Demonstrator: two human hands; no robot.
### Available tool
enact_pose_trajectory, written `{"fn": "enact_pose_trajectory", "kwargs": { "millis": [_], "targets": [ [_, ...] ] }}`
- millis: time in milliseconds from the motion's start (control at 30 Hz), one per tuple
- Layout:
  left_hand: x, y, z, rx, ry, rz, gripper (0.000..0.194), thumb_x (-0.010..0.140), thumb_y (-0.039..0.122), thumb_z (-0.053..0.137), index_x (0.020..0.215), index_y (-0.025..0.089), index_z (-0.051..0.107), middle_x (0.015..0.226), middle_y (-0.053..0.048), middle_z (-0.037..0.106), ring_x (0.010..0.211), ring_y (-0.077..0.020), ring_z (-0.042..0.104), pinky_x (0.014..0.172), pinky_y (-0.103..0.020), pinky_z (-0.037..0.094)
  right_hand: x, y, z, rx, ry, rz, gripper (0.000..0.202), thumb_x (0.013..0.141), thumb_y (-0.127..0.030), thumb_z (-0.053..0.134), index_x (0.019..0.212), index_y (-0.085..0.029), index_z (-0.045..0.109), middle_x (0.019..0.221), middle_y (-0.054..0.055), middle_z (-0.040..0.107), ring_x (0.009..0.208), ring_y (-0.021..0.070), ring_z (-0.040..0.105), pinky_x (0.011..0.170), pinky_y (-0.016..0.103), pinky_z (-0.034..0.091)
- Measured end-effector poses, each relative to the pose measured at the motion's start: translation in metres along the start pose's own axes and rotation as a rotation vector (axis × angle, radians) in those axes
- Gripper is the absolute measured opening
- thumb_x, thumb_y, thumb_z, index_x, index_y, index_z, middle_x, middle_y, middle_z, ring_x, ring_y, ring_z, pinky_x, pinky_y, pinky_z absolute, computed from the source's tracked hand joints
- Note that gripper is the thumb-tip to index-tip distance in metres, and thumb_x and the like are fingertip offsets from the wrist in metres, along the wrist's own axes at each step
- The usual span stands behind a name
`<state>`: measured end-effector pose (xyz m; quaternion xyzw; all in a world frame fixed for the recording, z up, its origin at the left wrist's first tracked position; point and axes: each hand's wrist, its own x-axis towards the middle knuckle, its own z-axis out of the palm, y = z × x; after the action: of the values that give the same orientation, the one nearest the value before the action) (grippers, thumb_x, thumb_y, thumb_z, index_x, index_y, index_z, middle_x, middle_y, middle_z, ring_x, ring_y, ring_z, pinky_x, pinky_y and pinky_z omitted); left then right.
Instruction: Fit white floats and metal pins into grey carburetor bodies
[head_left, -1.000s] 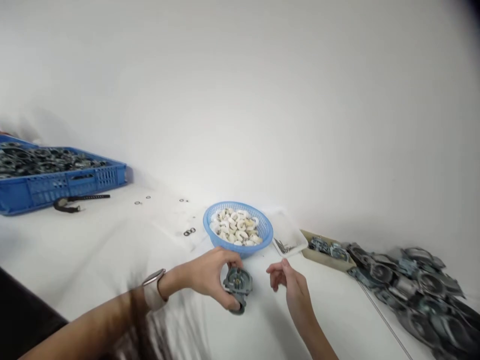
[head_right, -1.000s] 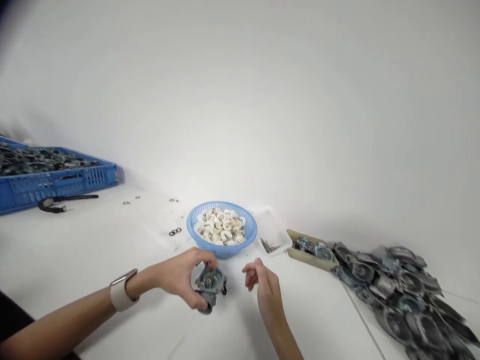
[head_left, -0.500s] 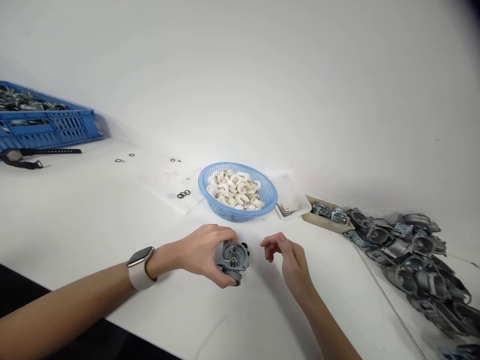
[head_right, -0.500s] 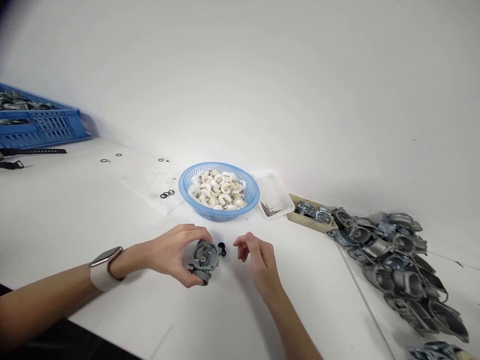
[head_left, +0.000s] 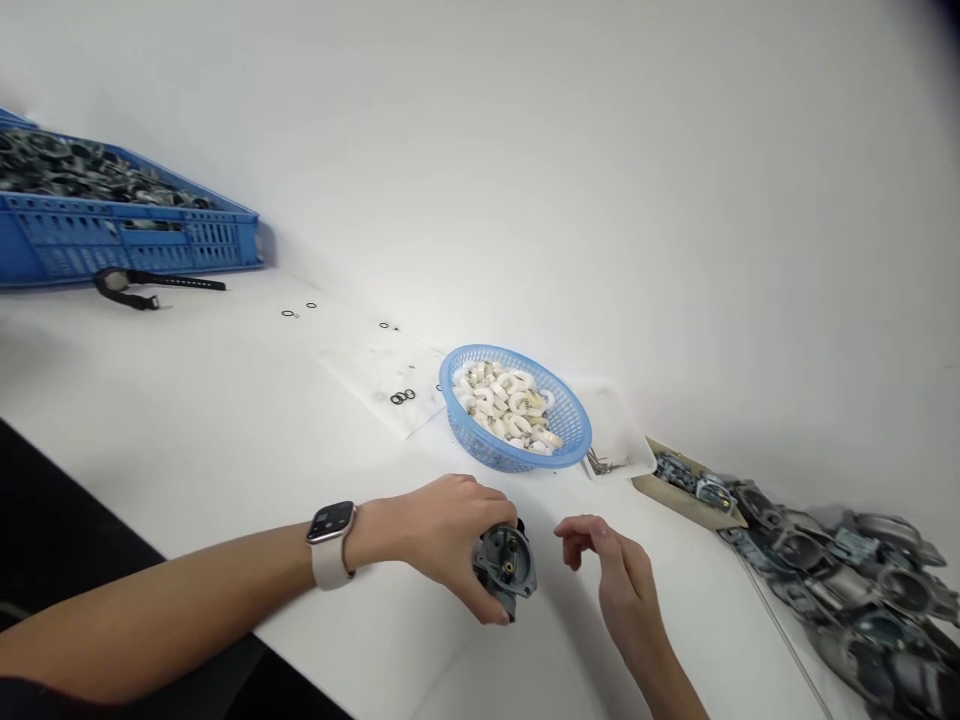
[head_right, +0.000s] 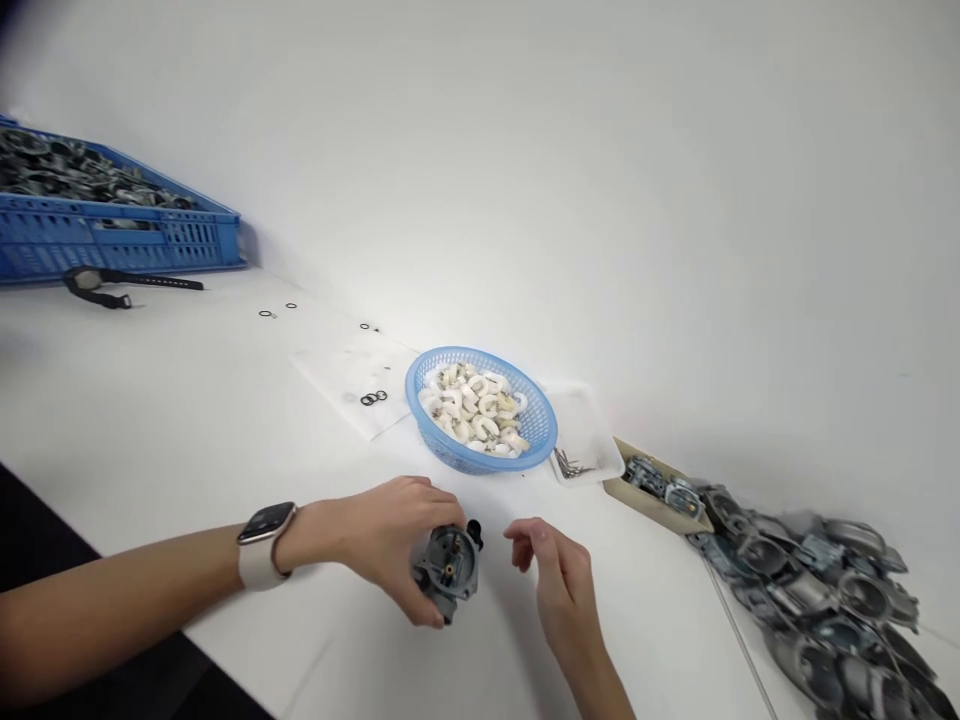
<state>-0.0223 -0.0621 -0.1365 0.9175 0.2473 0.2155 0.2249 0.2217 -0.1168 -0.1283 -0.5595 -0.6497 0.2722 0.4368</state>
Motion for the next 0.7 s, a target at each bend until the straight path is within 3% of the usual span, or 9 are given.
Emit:
{"fn": "enact_pose_trajectory", "kwargs": {
  "millis": [233,333,467,600,700],
  "targets": [
    [0.000,-0.004,0.006,-0.019,0.055,0.043,0.070,0.063,0.085,0.074,0.095,0.024,0.063,0.081,-0.003,0.069,0.072,-0.0243,0.067,0.071,-0.034,0.047,0.017,-0.018,-0.013,-0.224,0.115,-0.151,0.044,0.100,-0.052,0.049,0.076,-0.022,0.071,0.066,0.004,0.063,0.066,0.0208,0.059,0.065,0.031,0.050],
    [0.000,-0.003,0.012,0.017,0.082,0.042,0.073,0.063,0.090,0.070,0.093,0.024,0.062,0.077,-0.004,0.068,0.069,-0.0248,0.066,0.069,-0.035,0.046,0.047,-0.034,-0.016,-0.406,0.119,-0.271,0.036,0.098,-0.050,0.054,0.081,-0.022,0.070,0.075,0.005,0.069,0.070,0.0221,0.062,0.069,0.033,0.051],
    [-0.001,0.001,0.014,0.065,0.117,0.023,0.077,0.059,0.095,0.066,0.090,0.024,0.061,0.072,-0.003,0.066,0.062,-0.0237,0.062,0.068,-0.037,0.044,0.105,-0.048,-0.006,-0.552,-0.023,-0.314,0.023,0.095,-0.041,0.060,0.092,-0.022,0.073,0.093,0.006,0.074,0.087,0.0242,0.066,0.078,0.035,0.051],
    [-0.001,0.005,0.011,0.072,0.119,-0.024,0.080,0.059,0.096,0.064,0.092,0.024,0.061,0.065,-0.002,0.062,0.057,-0.0226,0.059,0.069,-0.038,0.045,0.148,-0.041,0.010,-0.606,-0.178,-0.291,0.016,0.088,-0.036,0.074,0.094,-0.021,0.076,0.092,0.003,0.074,0.088,0.0227,0.069,0.075,0.032,0.052],
    [-0.001,0.007,0.009,0.090,0.076,-0.054,0.077,0.060,0.094,0.065,0.091,0.024,0.060,0.055,0.002,0.055,0.051,-0.0213,0.055,0.069,-0.039,0.045,0.165,-0.030,0.019,-0.580,-0.114,-0.265,0.026,0.100,-0.040,0.064,0.102,-0.015,0.072,0.096,0.002,0.072,0.085,0.0190,0.070,0.075,0.032,0.058]
  ]
}}
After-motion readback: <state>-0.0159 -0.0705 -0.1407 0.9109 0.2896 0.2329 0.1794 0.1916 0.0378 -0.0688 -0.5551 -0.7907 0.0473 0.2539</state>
